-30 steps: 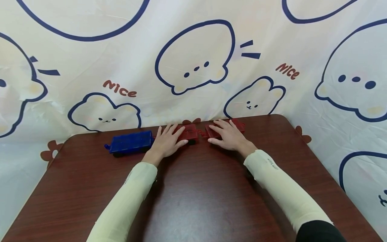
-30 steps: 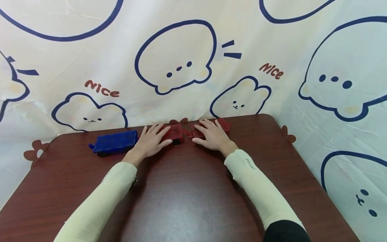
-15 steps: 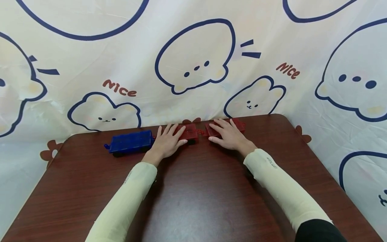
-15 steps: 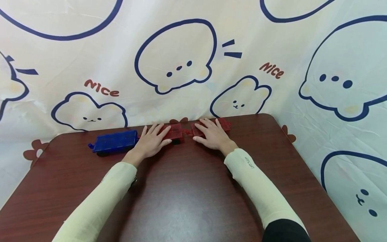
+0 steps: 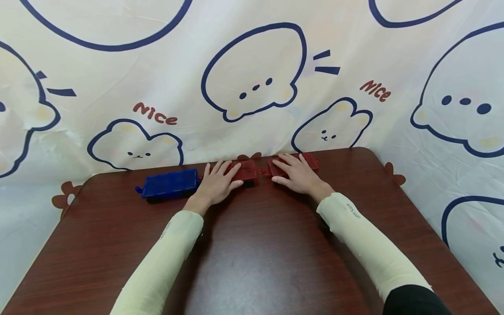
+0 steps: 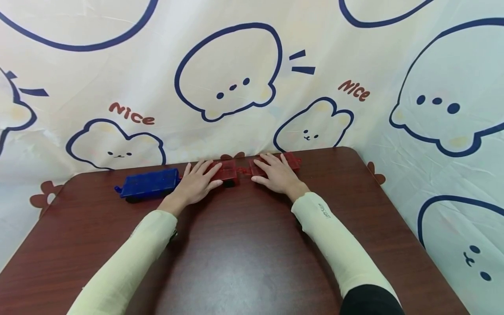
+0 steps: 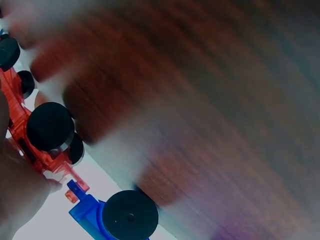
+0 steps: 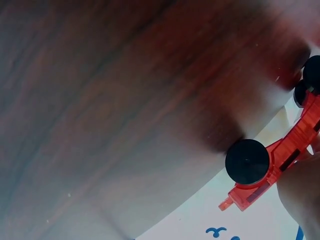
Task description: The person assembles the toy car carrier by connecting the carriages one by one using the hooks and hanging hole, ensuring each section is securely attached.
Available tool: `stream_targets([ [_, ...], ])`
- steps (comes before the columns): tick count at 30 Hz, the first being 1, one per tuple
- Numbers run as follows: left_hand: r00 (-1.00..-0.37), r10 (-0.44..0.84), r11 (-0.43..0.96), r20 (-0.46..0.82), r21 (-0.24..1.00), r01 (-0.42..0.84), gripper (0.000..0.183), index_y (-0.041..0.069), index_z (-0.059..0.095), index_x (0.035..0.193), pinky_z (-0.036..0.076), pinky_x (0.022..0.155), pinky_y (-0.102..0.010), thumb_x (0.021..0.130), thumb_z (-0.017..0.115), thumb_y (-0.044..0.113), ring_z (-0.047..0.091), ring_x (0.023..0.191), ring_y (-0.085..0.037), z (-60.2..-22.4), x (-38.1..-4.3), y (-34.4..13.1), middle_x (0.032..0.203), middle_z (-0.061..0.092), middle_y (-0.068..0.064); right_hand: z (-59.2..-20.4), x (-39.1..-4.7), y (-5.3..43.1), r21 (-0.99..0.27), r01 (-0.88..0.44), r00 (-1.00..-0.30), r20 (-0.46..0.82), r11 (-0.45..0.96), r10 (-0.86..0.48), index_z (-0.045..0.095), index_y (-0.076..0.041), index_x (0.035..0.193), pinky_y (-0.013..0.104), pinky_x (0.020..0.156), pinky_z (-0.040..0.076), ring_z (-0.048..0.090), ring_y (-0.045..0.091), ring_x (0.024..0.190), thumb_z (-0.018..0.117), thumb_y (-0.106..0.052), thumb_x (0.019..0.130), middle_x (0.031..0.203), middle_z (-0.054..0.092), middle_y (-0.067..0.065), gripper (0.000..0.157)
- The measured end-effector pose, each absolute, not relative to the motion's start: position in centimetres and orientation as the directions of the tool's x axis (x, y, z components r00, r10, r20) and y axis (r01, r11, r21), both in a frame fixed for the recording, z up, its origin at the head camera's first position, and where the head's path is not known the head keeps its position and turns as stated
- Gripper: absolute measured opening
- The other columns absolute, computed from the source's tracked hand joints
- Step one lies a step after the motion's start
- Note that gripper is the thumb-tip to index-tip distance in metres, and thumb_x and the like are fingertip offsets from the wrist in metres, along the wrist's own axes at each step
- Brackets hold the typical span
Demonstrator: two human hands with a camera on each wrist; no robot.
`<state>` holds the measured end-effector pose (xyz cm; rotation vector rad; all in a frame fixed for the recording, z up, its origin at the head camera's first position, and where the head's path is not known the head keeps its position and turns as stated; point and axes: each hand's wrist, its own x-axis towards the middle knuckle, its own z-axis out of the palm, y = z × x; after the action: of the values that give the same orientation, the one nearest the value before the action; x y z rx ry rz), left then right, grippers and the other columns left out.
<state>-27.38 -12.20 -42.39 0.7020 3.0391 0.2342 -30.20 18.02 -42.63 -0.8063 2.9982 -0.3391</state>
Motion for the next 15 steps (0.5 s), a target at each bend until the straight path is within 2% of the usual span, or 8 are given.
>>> stream_targets([
  [15, -0.899, 0.437, 0.881, 0.023, 0.189, 0.433, 0.067, 0.021, 0.025, 0.163, 0.002, 0.118, -0.067, 0.106, 0.040, 0.054, 0.013, 0.153, -0.039, -42.08, -27.23, -12.37, 0.164, 0.025, -0.017, -42.48, -30.15, 17.80, -0.213, -0.479, -0.874, 0.026, 0.852, -0.485, 0.036, -0.018, 0.159, 0.059, 0.121, 0.002, 0.017, 0.030, 0.153, 0.051, -0.059, 0.100, 0.166, 0.027, 0.011, 0.073],
])
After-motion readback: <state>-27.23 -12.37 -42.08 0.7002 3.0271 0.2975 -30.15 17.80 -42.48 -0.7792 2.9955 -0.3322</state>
